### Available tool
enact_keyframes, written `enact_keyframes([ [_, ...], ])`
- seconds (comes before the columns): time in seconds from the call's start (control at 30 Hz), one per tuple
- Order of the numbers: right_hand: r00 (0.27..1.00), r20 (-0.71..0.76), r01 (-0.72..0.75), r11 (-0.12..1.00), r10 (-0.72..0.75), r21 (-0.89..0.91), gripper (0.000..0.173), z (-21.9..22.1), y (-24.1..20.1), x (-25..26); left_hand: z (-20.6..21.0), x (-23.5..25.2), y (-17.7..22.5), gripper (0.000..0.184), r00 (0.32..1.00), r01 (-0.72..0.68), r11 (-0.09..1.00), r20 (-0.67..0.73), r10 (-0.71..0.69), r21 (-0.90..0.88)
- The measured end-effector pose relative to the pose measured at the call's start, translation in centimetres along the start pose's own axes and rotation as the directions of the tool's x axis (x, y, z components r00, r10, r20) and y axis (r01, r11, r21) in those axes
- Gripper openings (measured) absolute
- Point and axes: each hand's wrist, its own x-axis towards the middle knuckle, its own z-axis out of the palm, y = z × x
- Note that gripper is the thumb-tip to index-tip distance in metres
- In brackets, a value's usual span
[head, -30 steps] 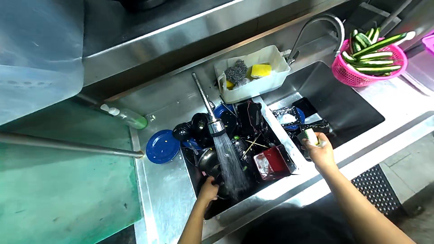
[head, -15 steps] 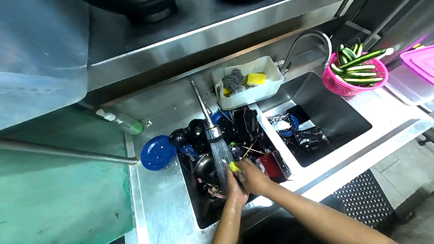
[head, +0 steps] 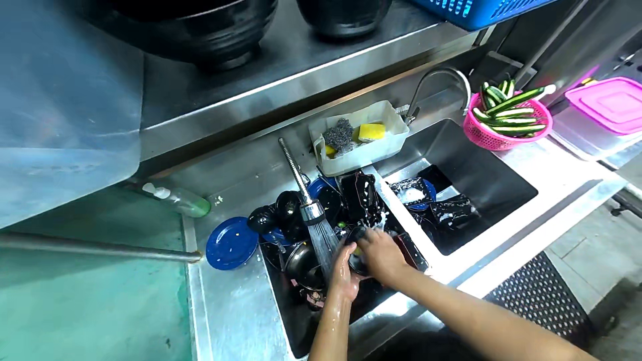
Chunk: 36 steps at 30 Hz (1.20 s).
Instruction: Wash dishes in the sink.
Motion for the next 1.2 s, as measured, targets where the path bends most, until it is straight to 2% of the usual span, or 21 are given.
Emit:
enact_keyframes([
  [0.03,0.994,0.106,-0.042,0.993,0.03,0.108,0.036,0.1,-0.2,-0.3,-0.1,0.4,-0.1,0.049,0.998,-0.06,0.997,-0.012,0.061,0.054],
  [0.1,0.978,0.206,-0.032,0.939,-0.042,0.342,0.034,0.0,-0.7,-0.6,0.0,0.7,-0.1,0.046,0.988,-0.143,0.988,-0.057,0.147,0.054],
  [0.17,0.969,0.201,0.031,0.875,-0.145,0.483,0.029,-0.7,-1.0,-1.0,0.6,0.6,0.3,0.028,0.967,-0.191,0.98,-0.183,0.18,-0.046],
  [0.2,0.971,0.168,0.066,0.866,-0.17,0.495,0.027,-1.0,-1.2,-1.4,0.6,0.7,0.6,0.024,0.955,-0.22,0.969,-0.228,0.19,-0.114],
  [0.27,0.987,0.052,0.113,0.89,-0.151,0.441,0.027,-0.9,-1.6,-2.9,0.1,1.5,1.0,0.022,0.937,-0.251,0.944,-0.297,0.182,-0.213],
  [0.37,0.961,-0.272,0.167,0.89,-0.051,0.424,0.024,1.9,-1.7,-4.4,0.4,1.1,0.7,0.025,0.944,-0.193,0.948,-0.311,0.11,-0.252],
  [0.43,0.913,-0.408,0.222,0.867,-0.023,0.447,0.022,3.0,-1.7,-4.1,1.7,-0.3,-0.1,0.025,0.965,-0.147,0.952,-0.249,0.078,-0.27],
  [0.5,0.846,-0.529,0.294,0.884,-0.063,0.364,0.023,2.5,-1.7,-2.8,2.6,-1.8,-0.8,0.035,0.993,-0.075,0.946,-0.112,0.042,-0.314],
  [0.53,0.836,-0.543,0.3,0.895,-0.08,0.33,0.026,1.5,-1.7,-1.9,2.9,-2.2,-0.9,0.037,0.998,-0.015,0.945,-0.07,-0.008,-0.326],
  [0.6,0.928,-0.372,0.184,0.906,-0.031,0.382,0.033,-2.3,-1.7,-0.2,2.8,-1.6,-1.2,0.034,0.994,0.106,0.946,-0.007,-0.113,-0.306],
  [0.67,0.994,-0.094,0.012,0.828,0.05,0.561,0.029,-5.6,-1.6,1.4,1.9,-0.8,-1.1,0.034,0.984,0.178,0.956,0.066,-0.167,-0.234],
  [0.7,0.998,0.03,-0.067,0.74,0.063,0.669,0.028,-6.3,-1.1,2.0,1.4,-0.7,-0.9,0.038,0.977,0.2,0.958,0.111,-0.181,-0.205],
  [0.77,0.971,0.209,-0.239,0.498,0.117,0.834,0.034,-5.3,0.1,2.2,0.9,-0.3,-0.9,0.055,0.965,0.249,0.941,0.14,-0.221,-0.229],
  [0.83,0.942,0.256,-0.304,0.224,0.219,0.926,0.038,-2.4,0.7,1.7,0.7,0.4,-1.3,0.051,0.97,0.242,0.931,0.052,-0.237,-0.272],
  [0.87,0.937,0.224,-0.271,0.153,0.268,0.95,0.038,-0.9,0.4,1.2,0.8,0.7,-1.8,0.046,0.978,0.189,0.943,-0.032,-0.205,-0.275],
  [0.9,0.94,0.164,-0.222,0.17,0.298,0.96,0.036,0.4,-0.1,0.5,0.9,0.8,-2.4,0.04,0.979,0.122,0.961,-0.128,-0.157,-0.25],
  [0.93,0.947,0.096,-0.183,0.267,0.307,0.946,0.035,1.2,-0.6,-0.3,0.8,0.8,-2.8,0.035,0.97,0.076,0.977,-0.212,-0.12,-0.201],
  [1.0,0.975,-0.014,-0.119,0.58,0.22,0.806,0.036,1.1,-1.2,-1.6,0.3,0.6,-3.1,0.044,0.955,0.057,0.976,-0.275,-0.114,-0.208],
  [1.03,0.985,-0.061,-0.069,0.681,0.164,0.729,0.036,0.5,-1.3,-1.8,0.1,0.5,-3.2,0.04,0.959,0.048,0.977,-0.266,-0.103,-0.207],
  [1.1,0.98,-0.158,0.013,0.748,0.123,0.664,0.036,-0.3,-0.7,-1.5,0.1,0.4,-2.9,0.016,0.971,0.025,0.993,-0.234,-0.052,-0.116],
  [1.2,0.97,-0.162,-0.027,0.737,0.184,0.675,0.029,0.1,0.7,-0.7,0.1,0.8,-2.1,0.01,0.987,0.033,0.998,-0.158,-0.041,-0.053],
])
